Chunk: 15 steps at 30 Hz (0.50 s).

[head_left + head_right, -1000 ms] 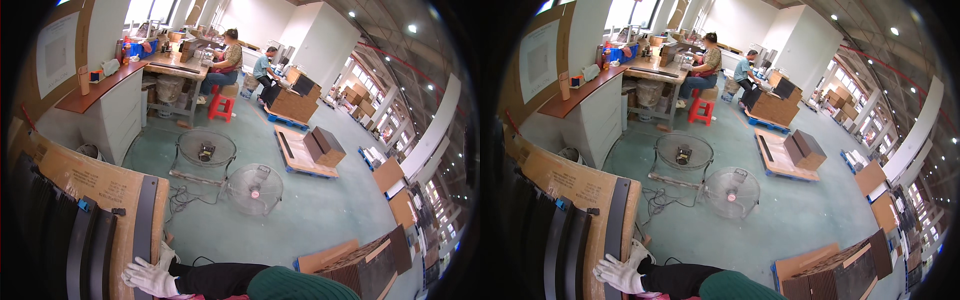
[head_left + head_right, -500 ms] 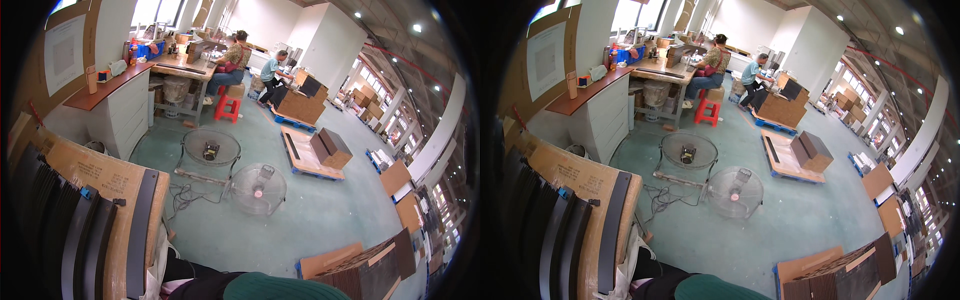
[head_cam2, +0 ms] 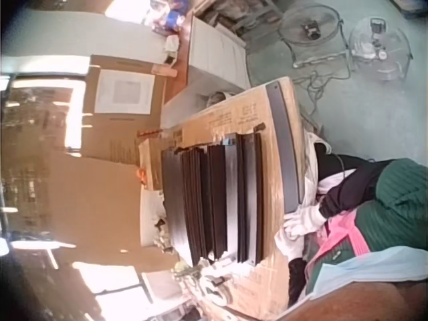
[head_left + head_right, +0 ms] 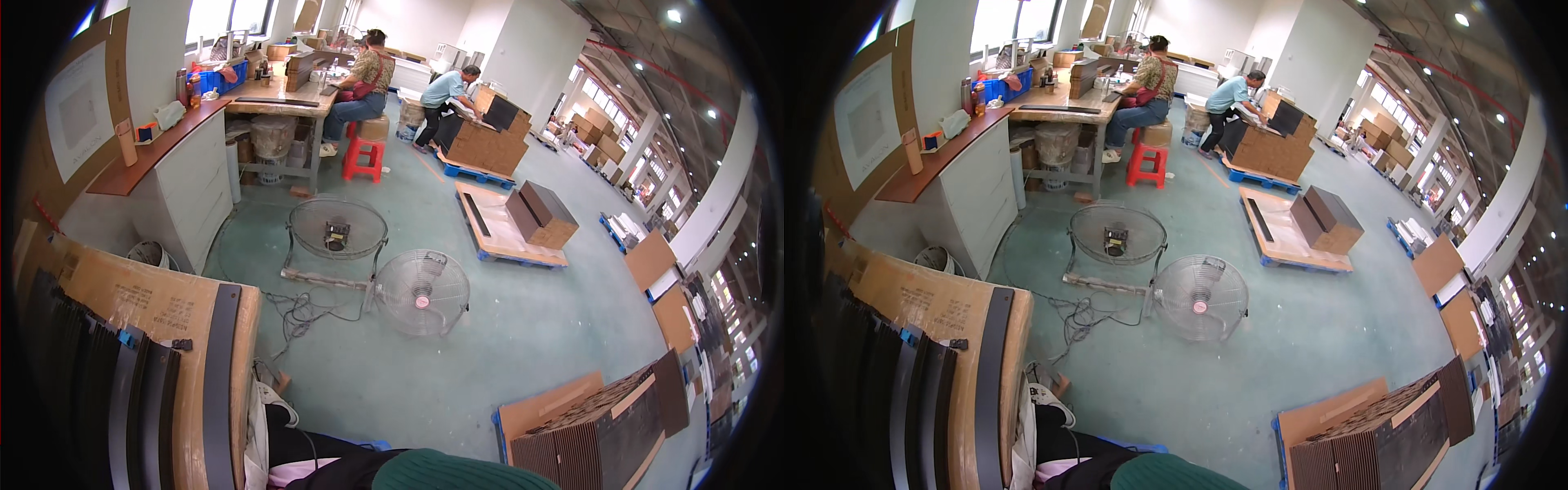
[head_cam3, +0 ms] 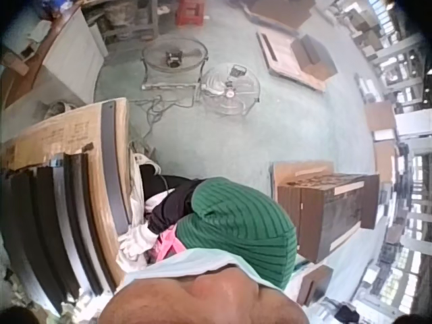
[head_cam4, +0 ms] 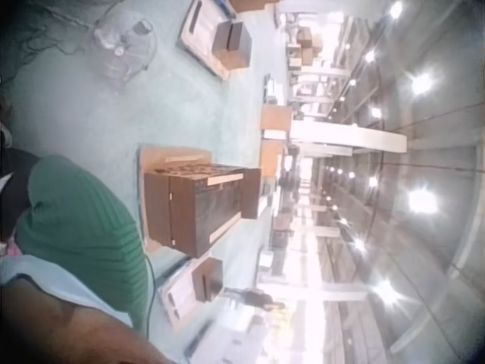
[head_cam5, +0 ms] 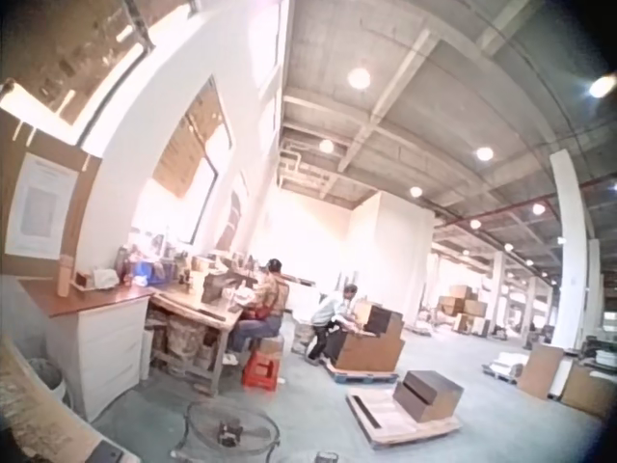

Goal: Cleaning long rectangular metal or plastic components using a rag and a cleaning solution from a bottle.

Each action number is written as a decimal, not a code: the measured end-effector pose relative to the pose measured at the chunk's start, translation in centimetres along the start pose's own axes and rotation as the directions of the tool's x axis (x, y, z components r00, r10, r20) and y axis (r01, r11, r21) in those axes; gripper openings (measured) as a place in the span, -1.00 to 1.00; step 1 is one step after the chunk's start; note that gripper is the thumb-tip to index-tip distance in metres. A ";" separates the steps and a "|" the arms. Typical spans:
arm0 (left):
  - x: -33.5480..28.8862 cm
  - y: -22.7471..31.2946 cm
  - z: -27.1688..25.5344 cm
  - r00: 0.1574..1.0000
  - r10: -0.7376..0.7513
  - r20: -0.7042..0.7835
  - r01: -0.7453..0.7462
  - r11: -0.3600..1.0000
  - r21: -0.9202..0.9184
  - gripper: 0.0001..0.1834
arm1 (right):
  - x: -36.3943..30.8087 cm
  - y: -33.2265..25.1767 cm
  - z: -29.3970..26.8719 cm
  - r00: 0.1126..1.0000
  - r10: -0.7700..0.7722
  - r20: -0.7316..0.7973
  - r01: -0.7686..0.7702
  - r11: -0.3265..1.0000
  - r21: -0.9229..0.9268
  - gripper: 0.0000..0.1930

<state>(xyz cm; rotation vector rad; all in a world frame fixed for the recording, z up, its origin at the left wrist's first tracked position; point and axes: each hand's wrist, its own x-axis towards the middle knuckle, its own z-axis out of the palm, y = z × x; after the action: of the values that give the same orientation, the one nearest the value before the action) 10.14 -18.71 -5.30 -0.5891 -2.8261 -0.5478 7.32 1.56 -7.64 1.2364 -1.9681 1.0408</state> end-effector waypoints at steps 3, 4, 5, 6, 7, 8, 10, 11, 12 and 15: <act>0.3 1.2 -1.3 1.000 -0.024 -0.009 0.023 0.998 -0.061 -0.14 | 0.9 0.3 -1.7 0.995 0.098 0.002 -0.096 0.975 -0.200 -0.82; 0.4 1.7 -1.7 0.999 -0.030 -0.015 0.028 0.995 -0.099 -0.15 | 1.1 0.8 -3.2 0.995 0.100 0.004 -0.097 0.976 -0.197 -0.82; 0.5 1.9 -2.0 0.999 -0.037 -0.020 0.034 0.990 -0.135 -0.15 | 1.3 1.7 -5.0 0.988 0.151 0.025 -0.142 0.965 -0.221 -0.78; 0.9 2.2 -1.9 0.999 -0.035 -0.020 0.031 0.984 -0.178 -0.15 | 1.1 2.9 -7.3 0.977 0.210 0.042 -0.193 0.948 -0.254 -0.74; 0.8 2.0 -2.0 1.000 -0.029 -0.004 0.028 0.991 -0.132 -0.14 | 0.9 4.1 -9.0 0.963 0.261 0.060 -0.235 0.931 -0.278 -0.70; 0.9 1.7 -2.0 1.000 -0.028 0.001 0.028 0.991 -0.134 -0.14 | 0.4 5.3 -10.4 0.946 0.315 0.076 -0.279 0.910 -0.308 -0.66; 0.9 1.1 -1.9 0.988 -0.084 0.128 0.101 0.985 -0.138 -0.09 | -1.9 9.0 -11.7 0.728 0.555 0.402 -0.495 0.831 -0.252 -0.45; 0.6 0.8 -1.7 0.987 -0.089 0.132 0.106 0.985 -0.134 -0.09 | -2.2 10.2 -12.7 0.729 0.601 0.327 -0.514 0.797 -0.317 -0.46; 0.1 0.5 -1.3 0.991 -0.088 0.099 0.099 0.989 -0.109 -0.12 | -2.6 11.6 -13.9 0.727 0.640 0.248 -0.536 0.755 -0.378 -0.47; 0.0 0.5 -1.0 0.994 -0.092 0.064 0.097 0.991 -0.091 -0.15 | -4.4 15.9 -17.6 0.800 0.600 0.012 -0.478 0.648 -0.593 -0.38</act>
<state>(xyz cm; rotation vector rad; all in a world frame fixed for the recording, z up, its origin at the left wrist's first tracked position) 10.46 -18.70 -4.22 -0.4977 -2.9100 -0.6956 -4.25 22.76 -6.79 0.4234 -2.6470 0.4847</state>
